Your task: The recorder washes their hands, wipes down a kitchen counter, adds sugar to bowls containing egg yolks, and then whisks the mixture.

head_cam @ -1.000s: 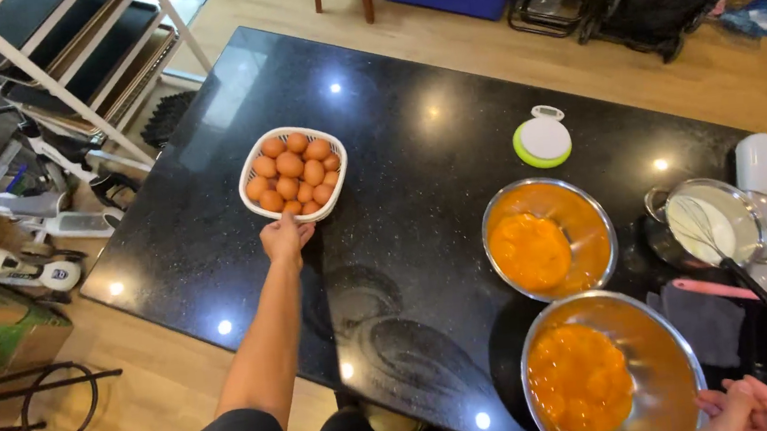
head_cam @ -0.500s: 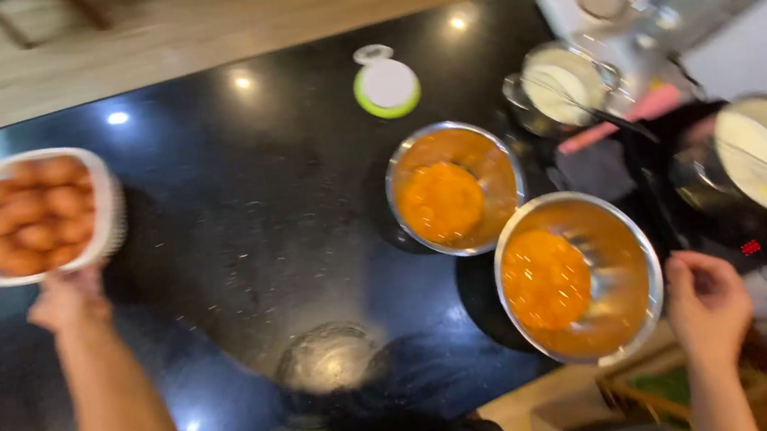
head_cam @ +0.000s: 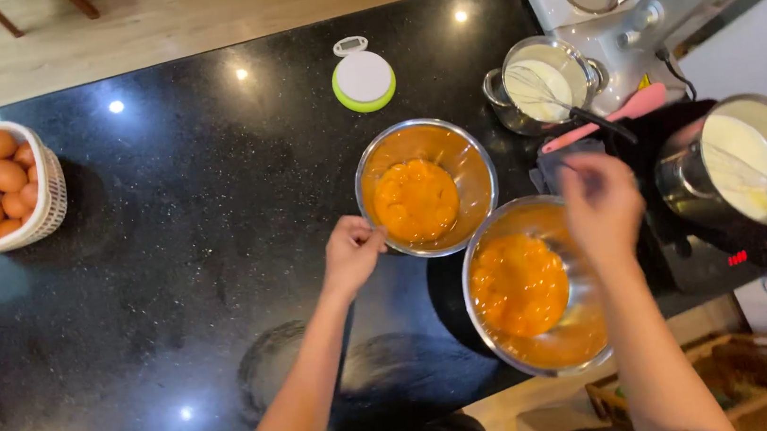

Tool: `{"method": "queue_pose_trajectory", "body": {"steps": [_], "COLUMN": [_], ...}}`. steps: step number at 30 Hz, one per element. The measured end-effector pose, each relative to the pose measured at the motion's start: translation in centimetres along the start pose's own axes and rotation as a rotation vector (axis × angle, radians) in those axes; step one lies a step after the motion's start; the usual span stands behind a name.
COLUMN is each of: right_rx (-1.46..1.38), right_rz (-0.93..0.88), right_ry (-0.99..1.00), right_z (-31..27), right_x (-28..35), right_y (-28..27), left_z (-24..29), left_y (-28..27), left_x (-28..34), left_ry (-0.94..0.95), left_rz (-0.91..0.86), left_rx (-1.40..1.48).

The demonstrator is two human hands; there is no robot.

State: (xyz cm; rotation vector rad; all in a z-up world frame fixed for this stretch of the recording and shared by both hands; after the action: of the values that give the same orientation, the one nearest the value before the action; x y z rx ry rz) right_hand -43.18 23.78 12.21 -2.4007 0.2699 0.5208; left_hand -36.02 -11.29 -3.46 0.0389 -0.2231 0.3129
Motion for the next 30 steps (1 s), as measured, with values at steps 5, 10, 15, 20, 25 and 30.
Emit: {"method": "queue_pose_trajectory", "body": {"steps": [5, 10, 15, 20, 25, 30], "right_rx": [-0.076, 0.261, 0.346, 0.373, 0.428, 0.419], "right_rz": [-0.354, -0.534, -0.447, -0.588, -1.038, -1.262], "right_ry": [-0.183, -0.244, -0.185, 0.052, -0.438, -1.376], "right_z": [0.3, 1.0, -0.6, -5.6, -11.8, -11.0], "right_x": [-9.6, -13.8, -15.0, -11.8, -3.2, 8.8], "right_y": [15.0, 29.5, 38.3, 37.0, 31.6, 28.1], "left_z": [-6.1, -4.5, -16.8, -17.3, -16.3, -9.5], "left_y": [-2.0, -8.9, -20.0, -22.7, -23.5, -20.4], "left_x": [3.1, 13.4, 23.2, 28.7, 34.9, 33.4], "left_ry": [-0.011, -0.236, -0.206, -0.056, 0.107, -0.051], "left_rz": [0.054, 0.295, 0.536, 0.604, 0.657, 0.916], "left_rx": [0.184, 0.122, -0.09, -0.274, -0.443, 0.607]}}
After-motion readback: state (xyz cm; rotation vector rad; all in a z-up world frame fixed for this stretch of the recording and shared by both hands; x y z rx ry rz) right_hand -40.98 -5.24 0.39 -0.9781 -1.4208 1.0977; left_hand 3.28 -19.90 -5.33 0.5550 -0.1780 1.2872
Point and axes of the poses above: each hand's wrist, its own x-axis away from the middle knuckle, its own y-axis out of the palm, z = x × y, the point moved 4 cm from there along -x, towards the middle knuckle, and after that the axes turned 1 degree about x, right-handed, at the moved point
